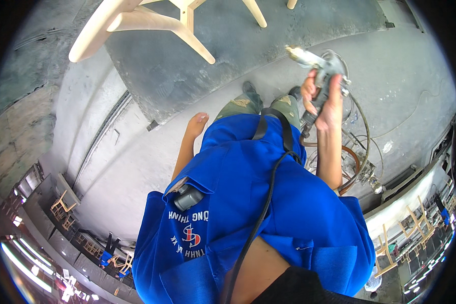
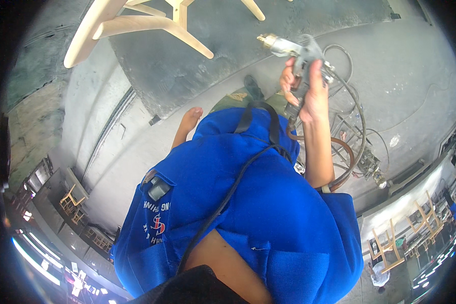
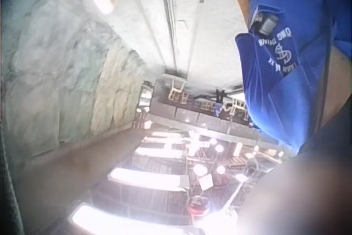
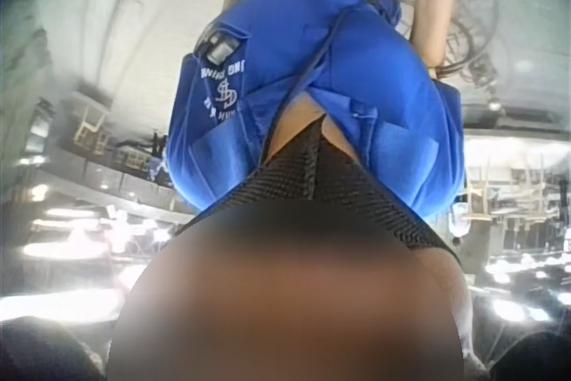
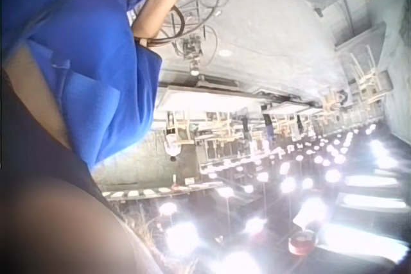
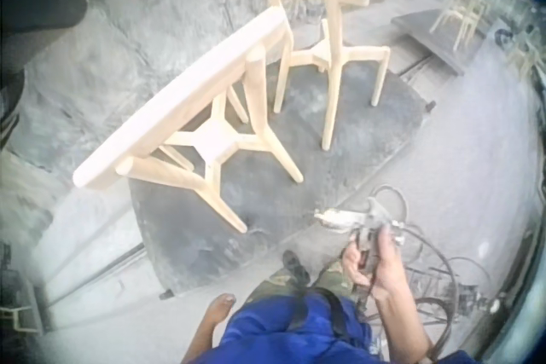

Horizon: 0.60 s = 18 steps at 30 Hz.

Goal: The person uses a handheld spray gun to apply a light-colored finish to multiple wooden chair frames. They lift and rotate each chair to coat all sides, then place it back on the floor before moving to the next one.

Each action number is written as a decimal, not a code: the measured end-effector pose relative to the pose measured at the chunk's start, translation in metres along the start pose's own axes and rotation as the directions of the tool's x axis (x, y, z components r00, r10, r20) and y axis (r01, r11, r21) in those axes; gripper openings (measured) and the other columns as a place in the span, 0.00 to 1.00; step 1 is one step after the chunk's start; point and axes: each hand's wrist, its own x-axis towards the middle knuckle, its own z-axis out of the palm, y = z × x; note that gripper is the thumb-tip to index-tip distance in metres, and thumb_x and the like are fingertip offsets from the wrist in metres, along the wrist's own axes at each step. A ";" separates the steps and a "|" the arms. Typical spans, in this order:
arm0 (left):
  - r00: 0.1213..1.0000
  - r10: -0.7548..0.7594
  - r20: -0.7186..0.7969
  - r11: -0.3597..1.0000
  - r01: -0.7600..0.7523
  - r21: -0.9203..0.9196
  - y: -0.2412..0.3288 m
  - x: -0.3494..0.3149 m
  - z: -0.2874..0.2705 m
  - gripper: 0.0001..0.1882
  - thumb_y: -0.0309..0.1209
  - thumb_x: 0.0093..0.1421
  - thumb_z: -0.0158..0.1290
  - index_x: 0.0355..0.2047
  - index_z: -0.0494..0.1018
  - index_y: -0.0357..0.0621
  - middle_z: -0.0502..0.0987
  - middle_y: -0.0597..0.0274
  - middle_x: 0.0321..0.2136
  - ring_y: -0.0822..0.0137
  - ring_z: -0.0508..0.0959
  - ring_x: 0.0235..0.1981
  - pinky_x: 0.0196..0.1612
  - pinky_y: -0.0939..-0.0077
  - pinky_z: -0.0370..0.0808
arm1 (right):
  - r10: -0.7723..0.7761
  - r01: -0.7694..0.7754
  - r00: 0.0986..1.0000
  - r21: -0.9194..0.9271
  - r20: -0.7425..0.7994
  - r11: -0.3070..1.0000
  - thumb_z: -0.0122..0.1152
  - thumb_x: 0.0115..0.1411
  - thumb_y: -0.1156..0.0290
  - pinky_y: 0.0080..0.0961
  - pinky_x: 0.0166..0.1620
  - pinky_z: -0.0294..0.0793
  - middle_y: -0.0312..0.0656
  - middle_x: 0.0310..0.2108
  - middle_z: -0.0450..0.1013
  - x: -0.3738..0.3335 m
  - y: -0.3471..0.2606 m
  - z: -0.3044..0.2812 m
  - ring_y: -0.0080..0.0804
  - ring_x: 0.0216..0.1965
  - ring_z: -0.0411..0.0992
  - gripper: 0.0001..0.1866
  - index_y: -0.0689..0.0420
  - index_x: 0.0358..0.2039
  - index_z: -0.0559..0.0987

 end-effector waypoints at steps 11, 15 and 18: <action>0.956 0.262 -0.135 0.960 -0.272 -0.061 0.177 -0.015 -0.021 0.13 0.37 0.66 0.57 0.43 0.80 0.40 0.83 0.54 0.34 0.61 0.82 0.37 0.45 0.67 0.77 | 0.081 -0.179 0.954 -0.333 -0.287 0.926 0.56 0.69 0.48 0.16 0.16 0.57 0.36 0.22 0.72 0.030 0.038 -0.049 0.22 0.22 0.71 0.24 0.60 0.38 0.77; 0.761 0.601 -0.244 0.787 -0.617 0.016 0.294 -0.030 -0.018 0.09 0.33 0.63 0.60 0.39 0.81 0.41 0.82 0.54 0.35 0.59 0.82 0.40 0.46 0.66 0.76 | 0.106 -0.340 0.896 -0.512 -0.431 0.789 0.61 0.66 0.45 0.17 0.19 0.59 0.32 0.22 0.74 0.029 0.046 -0.079 0.18 0.22 0.70 0.23 0.55 0.35 0.79; 0.473 0.866 -0.163 0.494 -0.858 0.137 0.372 -0.036 -0.002 0.14 0.34 0.59 0.62 0.45 0.81 0.46 0.81 0.55 0.42 0.53 0.79 0.48 0.51 0.63 0.74 | 0.102 -0.319 0.931 -0.643 -0.352 0.696 0.62 0.66 0.50 0.17 0.22 0.65 0.32 0.25 0.75 0.017 0.040 -0.088 0.17 0.24 0.71 0.20 0.57 0.38 0.79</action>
